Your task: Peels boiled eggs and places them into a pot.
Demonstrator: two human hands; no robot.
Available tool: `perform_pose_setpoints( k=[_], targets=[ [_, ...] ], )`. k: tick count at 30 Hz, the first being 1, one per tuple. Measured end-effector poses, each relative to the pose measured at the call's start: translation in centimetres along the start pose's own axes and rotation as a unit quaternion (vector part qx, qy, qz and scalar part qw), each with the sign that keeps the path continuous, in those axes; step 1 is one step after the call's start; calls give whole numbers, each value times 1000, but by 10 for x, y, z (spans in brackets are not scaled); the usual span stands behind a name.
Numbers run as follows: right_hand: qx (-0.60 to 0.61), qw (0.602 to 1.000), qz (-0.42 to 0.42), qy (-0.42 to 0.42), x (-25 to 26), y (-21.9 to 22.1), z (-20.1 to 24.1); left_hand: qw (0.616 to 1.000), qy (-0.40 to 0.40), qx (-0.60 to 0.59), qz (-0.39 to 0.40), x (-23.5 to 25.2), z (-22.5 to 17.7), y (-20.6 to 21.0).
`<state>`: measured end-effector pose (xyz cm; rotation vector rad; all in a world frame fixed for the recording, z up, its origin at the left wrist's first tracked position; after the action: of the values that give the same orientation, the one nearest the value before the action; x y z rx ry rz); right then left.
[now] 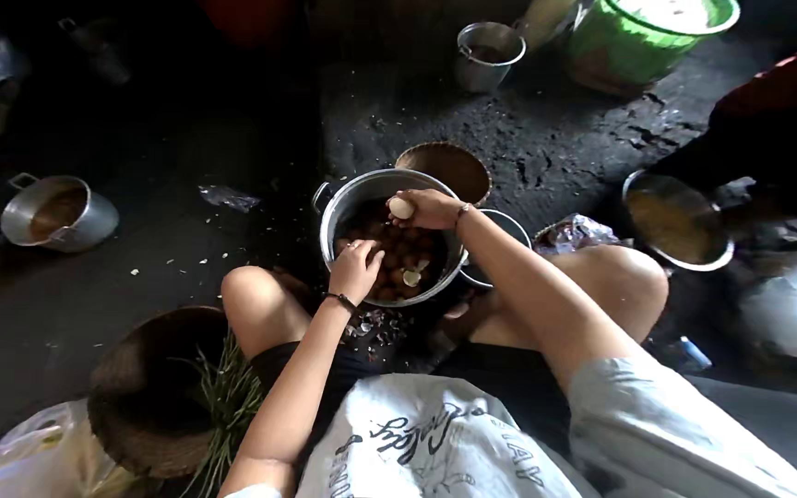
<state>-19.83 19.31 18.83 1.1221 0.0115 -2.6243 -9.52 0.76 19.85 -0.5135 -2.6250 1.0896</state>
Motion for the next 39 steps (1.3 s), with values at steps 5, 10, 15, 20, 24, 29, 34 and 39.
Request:
perform_pose_setpoints(
  k=[5, 10, 15, 20, 24, 29, 34, 39],
  targets=[
    [95, 993, 58, -27, -40, -3, -19, 989, 81, -27, -119, 22, -38, 6],
    [162, 985, 47, -23, -61, 3, -32, 985, 121, 19, -125, 51, -44, 19],
    [-195, 979, 1, -56, -86, -7, -22, 990, 125, 45, -54, 54, -32, 11],
    [-386, 918, -63, -70, -107, -71, 5, 996, 44, 74, 3, 56, 1, 3],
    [-385, 896, -217, -29, -88, -171, -1, 991, -23, 101, 85, 61, 21, 14],
    [-310, 881, -314, 170, -24, -230, -94, 983, -38, 116, 137, 70, 26, 31],
    [-113, 860, -428, 255, 22, -222, -208, 989, -49, 101, 96, 55, 34, 25],
    [-223, 842, -401, 284, 25, -201, -231, 948, -115, 159, 251, 48, 61, 50]
  ],
)
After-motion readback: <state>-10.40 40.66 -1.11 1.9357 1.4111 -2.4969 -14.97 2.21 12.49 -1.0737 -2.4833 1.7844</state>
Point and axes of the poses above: each hand's wrist, its own x-axis towards the middle knuckle, its own y-axis out of the palm, z = x × y, the point moved 5 cm from there along x, towards the middle knuckle, and after that the axes turned 9 degrees about y, right-handed, at the moved point
